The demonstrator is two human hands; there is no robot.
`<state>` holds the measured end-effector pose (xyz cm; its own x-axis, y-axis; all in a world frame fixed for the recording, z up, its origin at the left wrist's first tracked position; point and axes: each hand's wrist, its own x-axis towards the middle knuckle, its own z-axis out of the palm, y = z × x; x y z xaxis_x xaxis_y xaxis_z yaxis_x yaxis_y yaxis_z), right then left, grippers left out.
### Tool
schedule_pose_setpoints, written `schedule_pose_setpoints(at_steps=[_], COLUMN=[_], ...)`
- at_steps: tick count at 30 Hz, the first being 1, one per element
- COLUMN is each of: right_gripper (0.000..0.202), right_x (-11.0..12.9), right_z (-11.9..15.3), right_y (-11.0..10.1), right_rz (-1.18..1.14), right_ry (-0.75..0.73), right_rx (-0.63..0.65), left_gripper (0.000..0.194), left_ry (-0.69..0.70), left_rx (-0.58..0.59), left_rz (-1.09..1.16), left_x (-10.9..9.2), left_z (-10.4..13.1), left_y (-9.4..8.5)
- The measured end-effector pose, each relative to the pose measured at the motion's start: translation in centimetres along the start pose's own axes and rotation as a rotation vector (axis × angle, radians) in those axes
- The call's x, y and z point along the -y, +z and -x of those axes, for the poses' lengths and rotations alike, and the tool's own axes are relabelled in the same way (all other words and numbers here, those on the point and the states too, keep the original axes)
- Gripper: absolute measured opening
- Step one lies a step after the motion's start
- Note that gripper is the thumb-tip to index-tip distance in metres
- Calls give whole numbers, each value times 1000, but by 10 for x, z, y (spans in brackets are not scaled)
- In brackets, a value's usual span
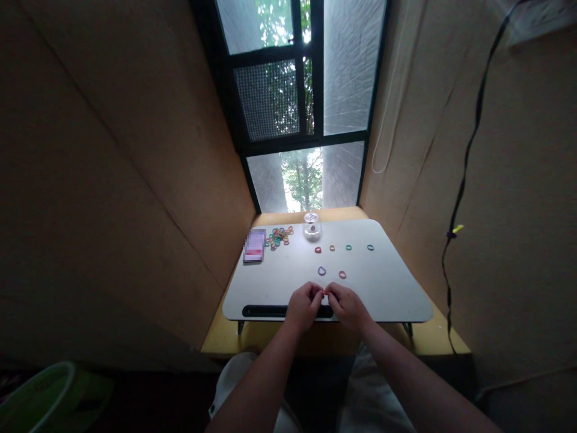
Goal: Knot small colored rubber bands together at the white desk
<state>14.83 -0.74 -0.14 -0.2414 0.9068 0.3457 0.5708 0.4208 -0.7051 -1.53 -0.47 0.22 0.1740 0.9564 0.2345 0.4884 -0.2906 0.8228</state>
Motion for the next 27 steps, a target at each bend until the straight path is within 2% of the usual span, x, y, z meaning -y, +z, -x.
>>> schedule_pose_setpoints(at_steps=[20, 27], right_gripper=[20, 18], right_x=[3, -1], right_z=[-1, -1], right_y=[0, 3], right_rz=[33, 29], right_ry=[-18, -20], right_rx=[-11, -11], left_gripper=[21, 16], left_ry=[9, 15], left_rx=[29, -19], left_rz=[22, -13], left_x=[-1, -1], left_z=[0, 1], left_y=[-3, -1])
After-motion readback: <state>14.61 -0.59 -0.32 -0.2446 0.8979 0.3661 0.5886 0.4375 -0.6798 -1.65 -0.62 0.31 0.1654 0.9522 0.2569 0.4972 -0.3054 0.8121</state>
